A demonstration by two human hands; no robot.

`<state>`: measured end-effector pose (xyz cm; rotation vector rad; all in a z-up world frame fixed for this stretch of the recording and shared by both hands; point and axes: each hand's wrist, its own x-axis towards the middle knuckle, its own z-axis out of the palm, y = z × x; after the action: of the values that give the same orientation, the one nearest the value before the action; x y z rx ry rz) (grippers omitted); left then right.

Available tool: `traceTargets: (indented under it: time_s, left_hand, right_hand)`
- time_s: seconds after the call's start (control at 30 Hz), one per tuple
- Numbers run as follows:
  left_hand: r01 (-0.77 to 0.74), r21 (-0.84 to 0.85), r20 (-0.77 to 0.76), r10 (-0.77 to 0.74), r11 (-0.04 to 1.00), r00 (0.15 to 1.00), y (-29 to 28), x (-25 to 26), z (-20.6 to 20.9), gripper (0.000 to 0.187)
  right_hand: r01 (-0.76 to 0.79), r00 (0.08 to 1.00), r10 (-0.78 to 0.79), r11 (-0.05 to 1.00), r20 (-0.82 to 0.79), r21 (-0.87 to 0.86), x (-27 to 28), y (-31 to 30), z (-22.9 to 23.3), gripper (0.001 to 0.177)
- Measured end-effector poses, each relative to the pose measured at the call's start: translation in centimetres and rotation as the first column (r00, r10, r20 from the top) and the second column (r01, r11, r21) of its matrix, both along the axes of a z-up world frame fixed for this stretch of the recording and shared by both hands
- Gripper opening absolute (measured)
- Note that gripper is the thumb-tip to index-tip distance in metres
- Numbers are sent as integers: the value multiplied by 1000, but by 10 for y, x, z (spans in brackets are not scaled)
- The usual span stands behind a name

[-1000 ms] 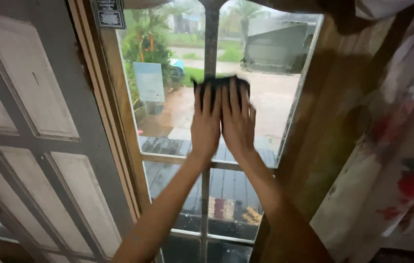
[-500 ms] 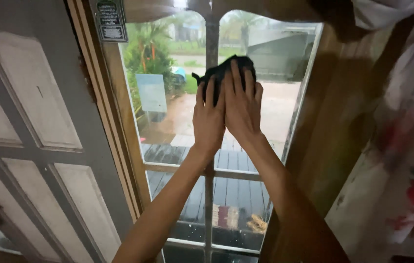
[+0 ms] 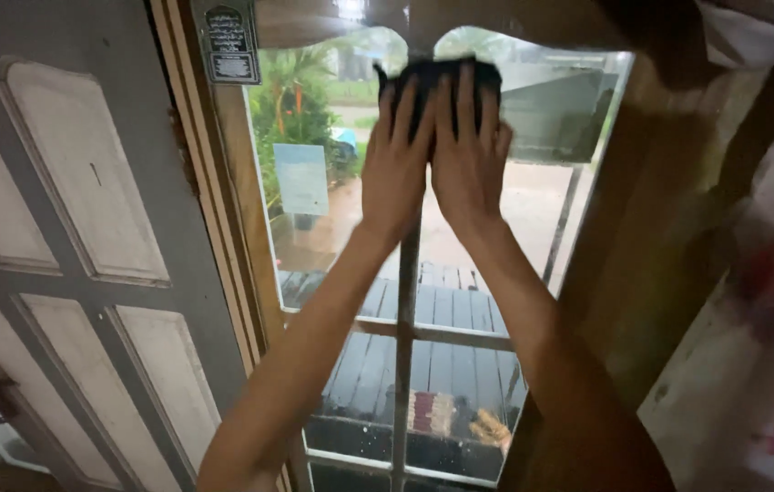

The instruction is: The person wipes a multi-pane glass door with a dark cloth, moving methodically across each pane from bottom to top and side to side. The person handles the cloth and the glass door throughout the task.

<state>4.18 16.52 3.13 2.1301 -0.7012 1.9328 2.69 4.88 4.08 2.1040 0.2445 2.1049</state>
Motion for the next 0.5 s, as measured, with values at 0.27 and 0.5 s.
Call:
traceTargets:
  time_s: [0.27, 0.5]
  left_hand:
    - [24, -51, 67, -20, 998, 998, 24, -4, 7, 56]
    - [-63, -82, -103, 54, 995, 993, 2, -26, -80, 55]
  right_hand:
    - [14, 1000, -14, 999, 5, -51, 15, 21, 4, 49]
    - [-19, 994, 2, 988, -113, -151, -9, -4, -77, 51]
